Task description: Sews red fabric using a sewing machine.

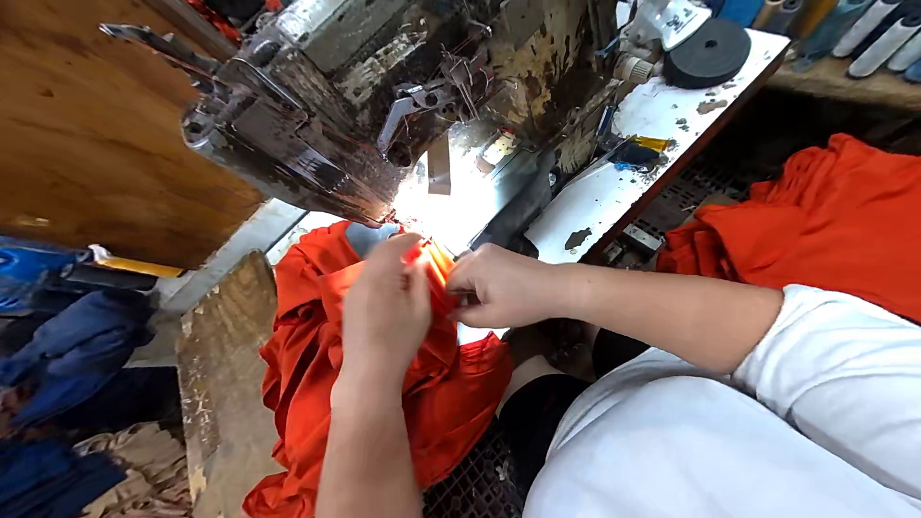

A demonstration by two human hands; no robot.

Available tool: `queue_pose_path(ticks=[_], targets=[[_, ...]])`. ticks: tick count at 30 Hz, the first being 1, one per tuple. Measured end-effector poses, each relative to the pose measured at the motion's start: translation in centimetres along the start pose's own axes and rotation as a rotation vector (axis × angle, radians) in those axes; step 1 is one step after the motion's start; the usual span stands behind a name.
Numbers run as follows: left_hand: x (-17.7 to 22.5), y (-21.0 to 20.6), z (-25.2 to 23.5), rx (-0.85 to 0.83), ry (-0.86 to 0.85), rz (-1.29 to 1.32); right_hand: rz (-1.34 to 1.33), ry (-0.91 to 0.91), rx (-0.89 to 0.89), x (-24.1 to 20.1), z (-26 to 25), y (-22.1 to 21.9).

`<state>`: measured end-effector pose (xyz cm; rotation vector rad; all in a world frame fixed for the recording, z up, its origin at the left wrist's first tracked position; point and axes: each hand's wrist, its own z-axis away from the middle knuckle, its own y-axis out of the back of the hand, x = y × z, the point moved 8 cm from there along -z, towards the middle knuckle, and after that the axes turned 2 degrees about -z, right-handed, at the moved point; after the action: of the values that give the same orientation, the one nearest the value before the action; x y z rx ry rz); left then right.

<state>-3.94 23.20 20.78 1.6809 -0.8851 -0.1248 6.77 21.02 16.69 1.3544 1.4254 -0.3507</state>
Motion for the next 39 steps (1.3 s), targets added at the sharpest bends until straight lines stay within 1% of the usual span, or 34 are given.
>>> queue_pose_path(ticks=[1,2,3,4,6,7,8,11,12,14,16,17,18,21,22,26,28,32,34,36,38,39], targets=[[0.9,-1.5,-0.1,-0.15,-0.116,-0.182,0.002,0.001,-0.012,0.7,0.6,-0.5],[1.3,-2.6,-0.2,-0.244,-0.203,-0.303,0.014,-0.014,-0.024,1.5,1.2,-0.9],[1.0,-3.0,-0.5,-0.312,-0.233,-0.389,0.032,-0.04,-0.04,2.5,1.5,-1.3],[0.0,-2.9,-1.2,-0.367,-0.199,-0.457,0.044,-0.066,-0.05,3.3,1.5,-1.4],[-3.4,-1.5,-2.8,-0.439,-0.018,-0.598,0.038,-0.087,0.001,4.4,0.8,-1.3],[-4.7,-0.7,-3.6,-0.47,0.079,-0.662,0.024,-0.082,0.037,4.5,0.3,-1.2],[-5.1,0.0,-4.3,-0.48,0.128,-0.715,0.028,-0.071,0.065,4.5,-0.3,-0.9],[-3.6,1.3,-4.8,-0.435,0.056,-0.814,0.046,-0.107,0.043,4.1,-1.3,-0.5],[-3.0,1.5,-4.4,-0.423,0.032,-0.813,0.04,-0.11,0.037,4.1,-1.3,-0.4],[-0.9,1.3,-3.1,-0.436,-0.039,-0.72,0.015,-0.081,0.049,4.3,-1.0,-0.5],[1.4,0.5,-1.6,-0.435,-0.195,-0.565,-0.006,-0.016,0.083,4.5,-0.6,-0.6],[1.7,0.1,-1.2,-0.417,-0.26,-0.518,-0.009,0.002,0.094,4.4,-0.4,-0.7],[1.5,-0.1,-1.1,-0.41,-0.281,-0.491,-0.001,0.002,0.095,4.4,-0.3,-0.7],[0.0,-0.4,-1.6,-0.44,-0.184,-0.511,0.036,-0.041,0.043,4.5,0.0,-1.1],[0.1,-0.8,-1.5,-0.447,-0.185,-0.507,0.05,-0.032,0.036,4.5,0.1,-1.1],[2.4,-2.9,-0.1,-0.545,-0.234,-0.446,0.057,0.047,0.046,3.7,1.1,-1.0],[1.8,-2.8,-0.3,-0.54,-0.234,-0.452,0.062,0.039,0.037,3.9,1.1,-1.1],[0.3,-0.9,-1.2,-0.437,-0.218,-0.497,0.037,0.001,0.053,4.3,0.3,-0.9],[0.0,0.7,-1.8,-0.34,-0.258,-0.533,0.017,-0.026,0.056,4.2,-0.3,-0.6],[0.5,1.9,-2.2,-0.249,-0.335,-0.522,-0.018,-0.07,0.05,4.2,-0.7,-0.1],[1.4,2.2,-1.8,-0.15,-0.397,-0.438,-0.03,-0.077,0.077,4.1,-0.7,0.3],[1.5,1.8,-1.4,-0.111,-0.388,-0.386,-0.024,-0.062,0.086,4.0,-0.5,0.4]])
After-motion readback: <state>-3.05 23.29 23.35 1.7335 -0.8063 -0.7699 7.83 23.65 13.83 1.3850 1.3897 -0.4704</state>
